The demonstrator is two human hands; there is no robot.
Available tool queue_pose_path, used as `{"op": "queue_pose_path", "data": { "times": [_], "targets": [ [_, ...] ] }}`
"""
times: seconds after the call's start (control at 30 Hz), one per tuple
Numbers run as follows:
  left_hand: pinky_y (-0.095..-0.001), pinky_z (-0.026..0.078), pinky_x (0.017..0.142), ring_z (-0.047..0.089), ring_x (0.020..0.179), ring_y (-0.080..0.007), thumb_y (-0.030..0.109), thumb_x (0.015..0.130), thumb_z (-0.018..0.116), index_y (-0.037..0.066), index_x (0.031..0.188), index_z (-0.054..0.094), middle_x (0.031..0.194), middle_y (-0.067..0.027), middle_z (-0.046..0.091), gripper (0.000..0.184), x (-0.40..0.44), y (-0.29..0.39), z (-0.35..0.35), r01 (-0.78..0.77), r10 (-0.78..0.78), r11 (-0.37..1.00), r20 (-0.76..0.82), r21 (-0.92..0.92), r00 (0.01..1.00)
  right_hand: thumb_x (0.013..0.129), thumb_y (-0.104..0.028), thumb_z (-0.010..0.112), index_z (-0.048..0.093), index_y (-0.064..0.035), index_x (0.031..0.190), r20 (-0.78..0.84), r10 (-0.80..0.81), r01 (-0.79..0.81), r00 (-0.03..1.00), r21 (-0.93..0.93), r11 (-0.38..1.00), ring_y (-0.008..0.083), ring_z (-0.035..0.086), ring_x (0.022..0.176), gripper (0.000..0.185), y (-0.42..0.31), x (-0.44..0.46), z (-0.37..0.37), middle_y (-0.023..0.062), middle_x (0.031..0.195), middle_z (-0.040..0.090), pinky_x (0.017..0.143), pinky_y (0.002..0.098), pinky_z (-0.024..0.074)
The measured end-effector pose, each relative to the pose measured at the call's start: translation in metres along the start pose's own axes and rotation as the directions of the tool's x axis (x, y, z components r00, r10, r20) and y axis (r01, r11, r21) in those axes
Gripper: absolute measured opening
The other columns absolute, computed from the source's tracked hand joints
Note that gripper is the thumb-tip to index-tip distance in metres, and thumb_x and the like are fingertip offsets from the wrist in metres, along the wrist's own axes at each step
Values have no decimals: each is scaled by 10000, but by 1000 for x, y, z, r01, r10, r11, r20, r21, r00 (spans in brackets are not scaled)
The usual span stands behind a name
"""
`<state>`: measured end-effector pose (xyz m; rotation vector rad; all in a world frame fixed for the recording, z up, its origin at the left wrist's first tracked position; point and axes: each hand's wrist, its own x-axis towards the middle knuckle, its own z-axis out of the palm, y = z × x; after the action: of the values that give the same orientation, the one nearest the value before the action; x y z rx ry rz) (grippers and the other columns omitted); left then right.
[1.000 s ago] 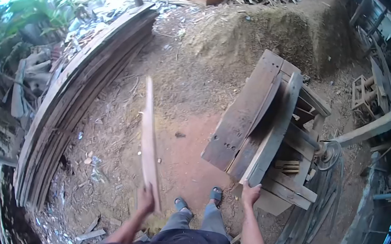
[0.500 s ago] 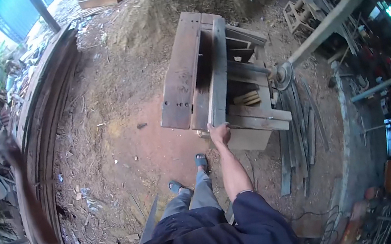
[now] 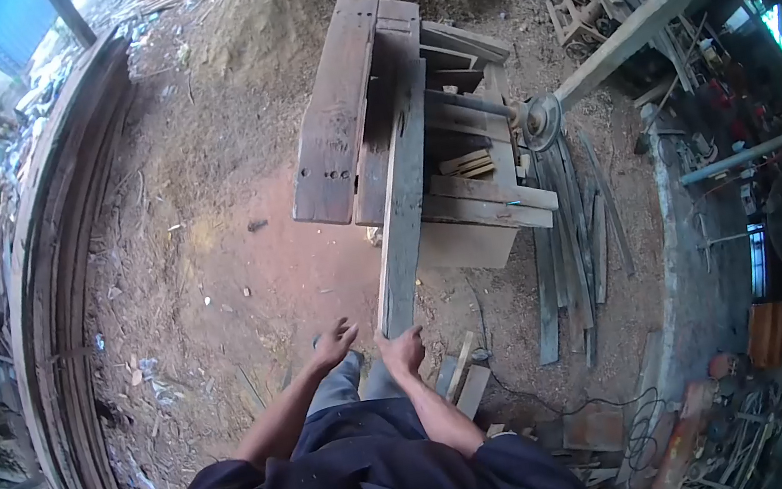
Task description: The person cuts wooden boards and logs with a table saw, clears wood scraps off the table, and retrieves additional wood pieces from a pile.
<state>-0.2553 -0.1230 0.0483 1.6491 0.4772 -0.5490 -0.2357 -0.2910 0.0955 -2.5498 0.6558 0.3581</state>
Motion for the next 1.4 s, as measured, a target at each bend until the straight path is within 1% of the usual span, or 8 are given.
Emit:
{"op": "queue_pose_path", "data": {
  "times": [0.23,0.47,0.63,0.83,0.87,0.97,1.1,1.4],
  "targets": [
    [-431,425,1033,490,1285,-337,514,971,512,4,1490,258,1414,-248,462,772,34,21,48,38,-37,999,112,-7,993,633,-474,825,484,119,1092,130,24,-25,991,5,1000,449,670,821,823,69,-43,-22,307,882,662,753,489,539],
    [-366,411,1052,529,1212,-189,446,957,577,35,1442,371,1350,-87,534,668,41,14,99,275,140,665,478,-694,867,686,-409,768,540,27,1217,564,-245,-67,789,475,877,246,610,958,724,165,-42,-56,137,1054,630,858,356,481],
    [-353,449,1009,573,1129,-187,294,894,708,3,1355,452,1261,-87,584,601,20,37,141,275,39,771,474,-574,880,709,-426,740,574,-3,1229,786,-226,-402,576,513,758,196,579,977,691,215,-18,-67,90,1058,635,879,342,465],
    [-340,509,918,623,1053,-199,370,804,801,-45,1297,473,1176,-139,623,723,18,63,173,197,-111,936,287,-292,952,811,-524,683,507,8,1331,793,-135,-563,594,529,634,198,548,1093,764,233,-7,-60,95,1237,585,948,353,426],
    [-356,519,898,636,1032,-222,404,773,822,-64,1287,468,1155,-166,628,780,13,71,176,176,-101,939,252,-294,962,823,-556,662,558,-81,1146,757,-140,-556,638,579,596,122,473,832,584,232,-7,-61,1,963,521,733,289,358],
    [-361,517,899,641,1023,-240,415,767,824,-77,1284,460,1150,-192,627,801,0,95,180,167,-111,948,210,-272,971,844,-592,628,601,-124,1119,758,-184,-595,625,616,516,74,521,747,543,241,-2,-61,-53,864,554,625,257,417],
    [-367,501,923,620,1064,-232,433,806,783,-79,1286,483,1179,-183,623,763,29,35,189,148,-109,971,201,-190,973,837,-596,630,440,-33,1395,818,-150,-589,555,514,624,187,539,1155,815,279,13,-27,96,1282,548,963,355,460],
    [-336,411,1010,544,1179,-208,563,927,562,-15,1351,521,1322,-134,569,718,-6,43,190,229,-216,900,77,-370,973,696,-745,644,547,140,1187,562,64,-226,825,225,948,424,622,1066,1017,193,-23,-84,337,1114,619,887,440,497]
  ]
}}
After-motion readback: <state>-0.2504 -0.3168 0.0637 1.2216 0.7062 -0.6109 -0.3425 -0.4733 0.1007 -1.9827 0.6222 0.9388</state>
